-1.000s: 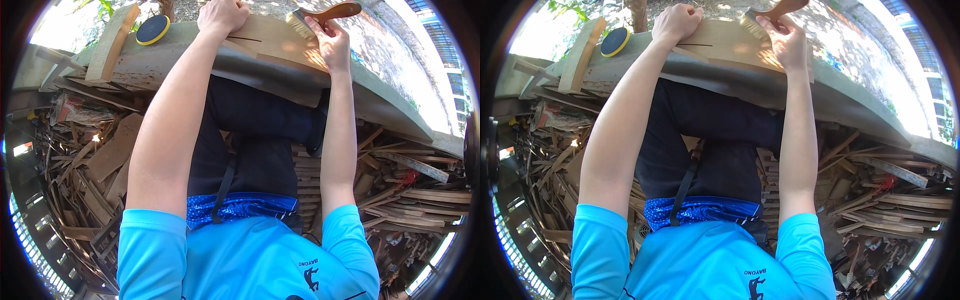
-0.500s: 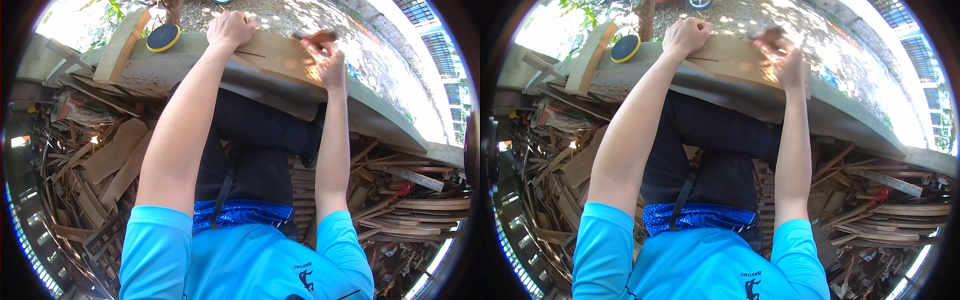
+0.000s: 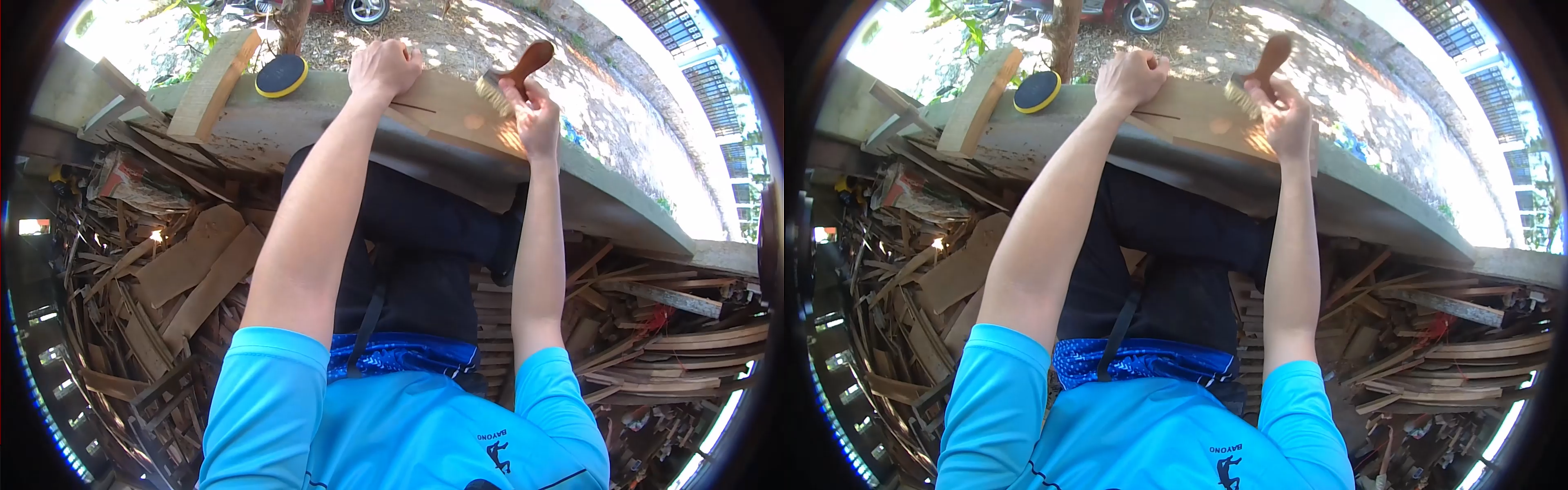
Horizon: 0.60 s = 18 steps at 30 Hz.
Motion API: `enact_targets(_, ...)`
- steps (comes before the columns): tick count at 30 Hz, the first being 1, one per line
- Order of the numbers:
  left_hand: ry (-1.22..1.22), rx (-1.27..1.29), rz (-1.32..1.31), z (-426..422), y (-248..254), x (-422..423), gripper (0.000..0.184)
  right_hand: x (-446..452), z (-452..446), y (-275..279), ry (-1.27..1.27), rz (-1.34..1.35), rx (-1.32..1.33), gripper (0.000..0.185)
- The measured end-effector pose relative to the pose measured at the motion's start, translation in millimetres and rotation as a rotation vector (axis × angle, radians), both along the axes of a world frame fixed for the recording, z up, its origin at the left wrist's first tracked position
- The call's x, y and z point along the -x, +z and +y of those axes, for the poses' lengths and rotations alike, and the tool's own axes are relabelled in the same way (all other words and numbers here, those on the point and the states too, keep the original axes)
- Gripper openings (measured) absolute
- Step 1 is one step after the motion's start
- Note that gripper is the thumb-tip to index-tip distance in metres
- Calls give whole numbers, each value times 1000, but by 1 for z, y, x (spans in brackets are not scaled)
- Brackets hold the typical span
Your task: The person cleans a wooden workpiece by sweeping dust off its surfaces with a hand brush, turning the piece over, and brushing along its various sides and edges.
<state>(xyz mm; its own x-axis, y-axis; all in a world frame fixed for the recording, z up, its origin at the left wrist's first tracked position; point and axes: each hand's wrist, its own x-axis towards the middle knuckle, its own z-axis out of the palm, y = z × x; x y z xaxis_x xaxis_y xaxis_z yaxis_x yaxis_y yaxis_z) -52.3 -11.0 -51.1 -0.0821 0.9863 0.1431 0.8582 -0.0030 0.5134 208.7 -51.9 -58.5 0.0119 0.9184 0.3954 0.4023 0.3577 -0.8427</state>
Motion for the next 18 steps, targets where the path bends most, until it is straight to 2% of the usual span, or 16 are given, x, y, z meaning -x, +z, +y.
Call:
enact_targets(1, 11, -8, 0, 1, 1, 1, 42, -6, -1, 2, -50, -331, -173, 16)
enact_targets(2, 11, 8, -4, 1, 3, 1, 42, -5, 0, 3, 66, -210, -38, 19)
enact_targets(5, -18, 53, -5, 1, 6, 1, 40, 2, -13, 21, 91, -369, 202, 34)
enact_targets(6, -27, 48, -25, 0, 6, 0, 41, -11, -3, 6, 137, -312, 256, 37)
enact_targets(7, -26, 48, -37, 0, 5, 1, 41, -14, 0, 6, 174, -225, 433, 40)
enact_targets(8, -3, 79, -27, 5, -2, 1, 43, -14, -3, 13, 133, -308, 461, 42)
enact_targets(9, -7, 65, -12, 6, -4, 3, 44, -22, 3, 4, 235, -204, 353, 41)
enact_targets(10, 20, 36, -28, 3, -1, 3, 44, -34, 16, -11, 264, -265, 268, 35)
enact_targets(11, 23, 17, -37, 2, 0, 3, 43, -26, 17, -13, 347, -212, 46, 30)
enact_targets(12, 29, 13, -44, 1, -1, 9, 43, -22, 15, -16, 144, 60, 273, 26)
enact_targets(14, 9, -2, -73, 2, -1, 5, 43, -17, 18, -24, 152, 315, 64, 24)
enact_targets(16, 23, 12, -91, 4, -4, 4, 42, -26, 25, -29, -170, -210, -249, 19)
enact_targets(17, 18, 7, -82, 6, -5, 5, 42, -27, 24, -27, -95, -202, -303, 16)
enact_targets(18, 10, 3, -71, 7, -5, 4, 42, -16, 12, -13, -119, -186, -245, 12)
